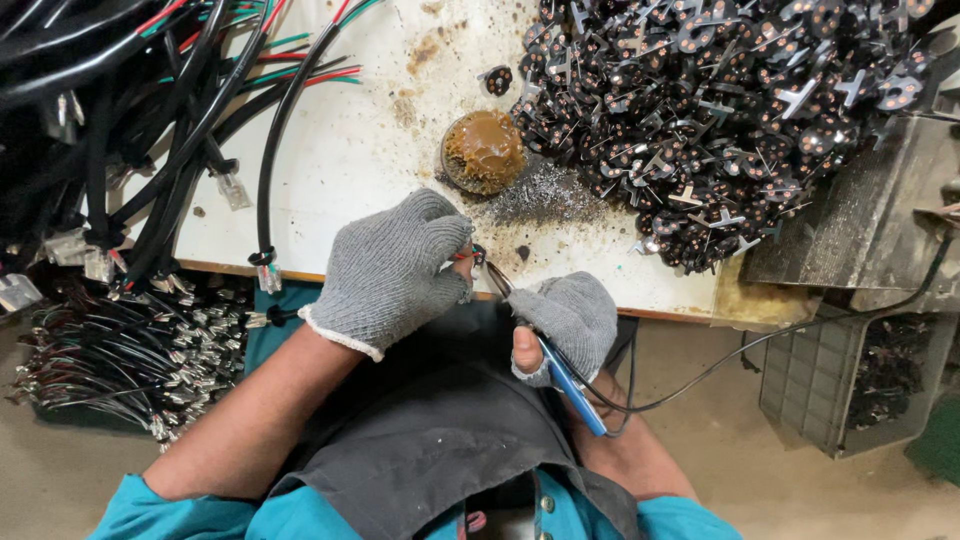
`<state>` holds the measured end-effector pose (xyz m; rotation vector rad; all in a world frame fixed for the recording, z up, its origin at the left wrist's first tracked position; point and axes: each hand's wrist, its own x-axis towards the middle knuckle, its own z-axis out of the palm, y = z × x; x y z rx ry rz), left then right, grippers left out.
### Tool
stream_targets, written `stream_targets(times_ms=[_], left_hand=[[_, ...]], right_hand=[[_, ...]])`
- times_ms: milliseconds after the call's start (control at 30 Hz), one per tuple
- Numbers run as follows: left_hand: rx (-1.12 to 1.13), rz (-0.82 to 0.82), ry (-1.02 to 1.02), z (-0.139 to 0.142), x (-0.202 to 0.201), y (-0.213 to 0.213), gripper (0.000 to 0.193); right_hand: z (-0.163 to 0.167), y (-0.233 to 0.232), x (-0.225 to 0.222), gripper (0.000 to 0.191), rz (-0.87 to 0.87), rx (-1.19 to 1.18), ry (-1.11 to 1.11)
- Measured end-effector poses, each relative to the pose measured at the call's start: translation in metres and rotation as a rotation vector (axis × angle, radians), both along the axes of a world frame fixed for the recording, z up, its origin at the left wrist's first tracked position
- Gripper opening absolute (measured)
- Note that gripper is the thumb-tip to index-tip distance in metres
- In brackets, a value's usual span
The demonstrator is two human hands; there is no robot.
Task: The person solders wires onto small lamp-holder components at a workbench. They hold a component in one hand and a soldering iron in the other, touch the iron to the wire terminal, and place finished components onto a large pile on the bench, repeating the cycle.
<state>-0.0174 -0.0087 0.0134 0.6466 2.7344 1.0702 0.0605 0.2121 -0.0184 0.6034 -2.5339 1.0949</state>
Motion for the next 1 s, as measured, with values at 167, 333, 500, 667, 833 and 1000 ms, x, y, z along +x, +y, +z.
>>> stream_targets(times_ms=[167, 333, 500, 667, 833, 1000], left_hand=[[0.01, -0.005, 0.004, -0.001, 0.0, -0.001, 0.017], [0.011, -0.017, -0.025, -0.002, -0.001, -0.001, 0.018], [0.005, 0.004, -0.011, -0.001, 0.0, 0.0, 0.016], [-0.027, 0.017, 0.006, -0.002, 0.0, 0.002, 0.014], [-0.006, 0.002, 0.018, -0.002, 0.0, 0.002, 0.016], [-0.025, -0.013, 0.003, 0.0, -0.001, 0.003, 0.015]], right_hand=[[-0.003, 0.003, 0.003, 0.03, 0.026, 0.024, -0.023], [-0.006, 0.003, 0.004, 0.031, 0.006, 0.037, -0.05], [-0.004, 0.001, 0.005, 0.03, 0.001, 0.056, -0.064], [0.001, -0.002, 0.0, 0.024, 0.019, -0.008, -0.018], [0.005, 0.001, -0.007, 0.019, 0.15, 0.064, 0.024], [0.006, 0.003, -0.009, 0.018, 0.161, 0.065, 0.027]])
